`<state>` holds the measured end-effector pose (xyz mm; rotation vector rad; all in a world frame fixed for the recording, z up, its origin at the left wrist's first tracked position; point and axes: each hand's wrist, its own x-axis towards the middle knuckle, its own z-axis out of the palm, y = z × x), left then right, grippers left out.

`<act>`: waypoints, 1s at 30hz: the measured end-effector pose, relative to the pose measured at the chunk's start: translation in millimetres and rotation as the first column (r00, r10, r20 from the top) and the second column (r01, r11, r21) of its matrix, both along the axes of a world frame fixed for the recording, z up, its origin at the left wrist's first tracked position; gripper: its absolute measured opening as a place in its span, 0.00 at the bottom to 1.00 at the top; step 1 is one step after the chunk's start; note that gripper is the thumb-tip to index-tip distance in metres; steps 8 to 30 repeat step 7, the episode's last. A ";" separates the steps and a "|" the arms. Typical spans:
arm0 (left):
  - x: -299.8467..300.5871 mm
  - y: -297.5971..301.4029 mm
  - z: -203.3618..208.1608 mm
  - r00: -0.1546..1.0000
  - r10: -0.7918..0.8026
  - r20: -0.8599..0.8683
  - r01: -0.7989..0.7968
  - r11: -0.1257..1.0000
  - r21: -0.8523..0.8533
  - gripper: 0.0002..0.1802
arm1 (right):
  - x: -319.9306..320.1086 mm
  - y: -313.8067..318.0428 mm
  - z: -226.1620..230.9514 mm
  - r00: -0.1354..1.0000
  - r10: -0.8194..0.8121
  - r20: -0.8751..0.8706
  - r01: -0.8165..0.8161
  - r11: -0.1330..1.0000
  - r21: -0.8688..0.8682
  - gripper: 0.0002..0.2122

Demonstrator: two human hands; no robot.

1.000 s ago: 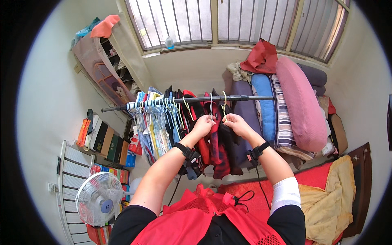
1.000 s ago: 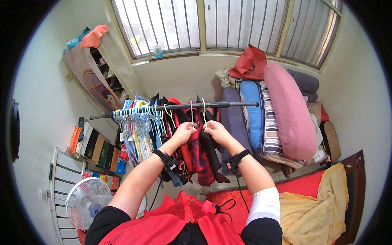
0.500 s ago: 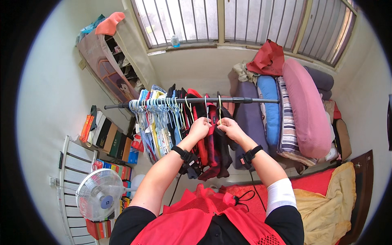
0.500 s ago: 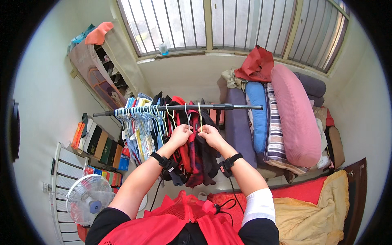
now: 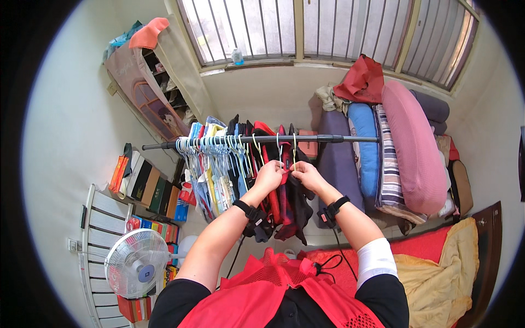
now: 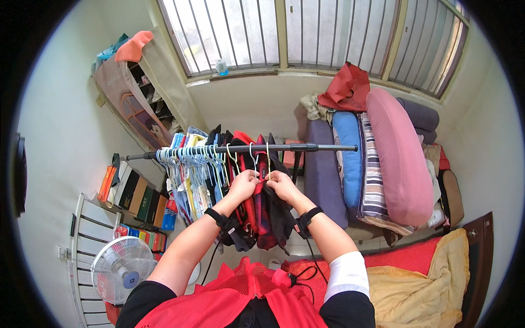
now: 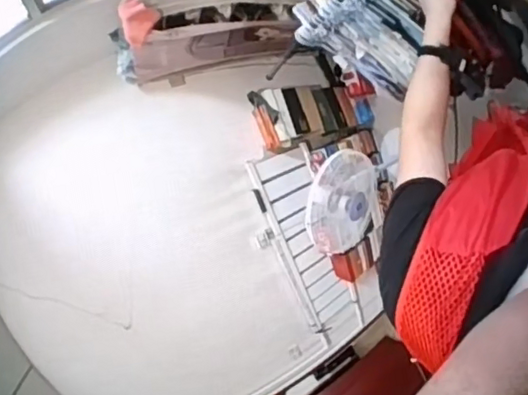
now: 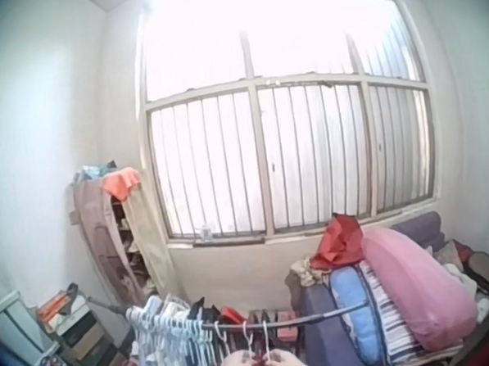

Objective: The person puts shirts and a jacket onto hangers and hangs them on a rack.

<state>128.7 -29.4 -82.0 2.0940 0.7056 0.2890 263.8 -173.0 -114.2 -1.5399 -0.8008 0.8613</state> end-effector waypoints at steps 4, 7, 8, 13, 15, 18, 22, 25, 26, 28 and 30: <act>-4.3 -4.9 3.2 0.999 -0.028 0.026 0.027 0.999 0.021 0.25 | 4.8 -8.7 -1.2 0.988 -0.052 0.148 0.056 0.998 -0.023 0.13; -25.9 -6.8 2.5 0.988 -0.033 0.152 0.046 0.996 -0.080 0.28 | -2.6 -21.7 3.3 0.981 -0.110 0.158 0.122 0.990 -0.065 0.14; -25.9 -6.8 2.5 0.988 -0.033 0.152 0.046 0.996 -0.080 0.28 | -2.6 -21.7 3.3 0.981 -0.110 0.158 0.122 0.990 -0.065 0.14; -25.9 -6.8 2.5 0.988 -0.033 0.152 0.046 0.996 -0.080 0.28 | -2.6 -21.7 3.3 0.981 -0.110 0.158 0.122 0.990 -0.065 0.14; -25.9 -6.8 2.5 0.988 -0.033 0.152 0.046 0.996 -0.080 0.28 | -2.6 -21.7 3.3 0.981 -0.110 0.158 0.122 0.990 -0.065 0.14; -25.9 -6.8 2.5 0.988 -0.033 0.152 0.046 0.996 -0.080 0.28 | -2.6 -21.7 3.3 0.981 -0.110 0.158 0.122 0.990 -0.065 0.14; -25.9 -6.8 2.5 0.988 -0.033 0.152 0.046 0.996 -0.080 0.28 | -2.6 -21.7 3.3 0.981 -0.110 0.158 0.122 0.990 -0.065 0.14; -25.9 -6.8 2.5 0.988 -0.033 0.152 0.046 0.996 -0.080 0.28 | -2.6 -21.7 3.3 0.981 -0.110 0.158 0.122 0.990 -0.065 0.14; -25.9 -6.8 2.5 0.988 -0.033 0.152 0.046 0.996 -0.080 0.28 | -2.6 -21.7 3.3 0.981 -0.110 0.158 0.122 0.990 -0.065 0.14; -25.9 -6.8 2.5 0.988 -0.033 0.152 0.046 0.996 -0.080 0.28 | -2.6 -21.7 3.3 0.981 -0.110 0.158 0.122 0.990 -0.065 0.14; -25.9 -6.8 2.5 0.988 -0.033 0.152 0.046 0.996 -0.080 0.28 | -2.6 -21.7 3.3 0.981 -0.110 0.158 0.122 0.990 -0.065 0.14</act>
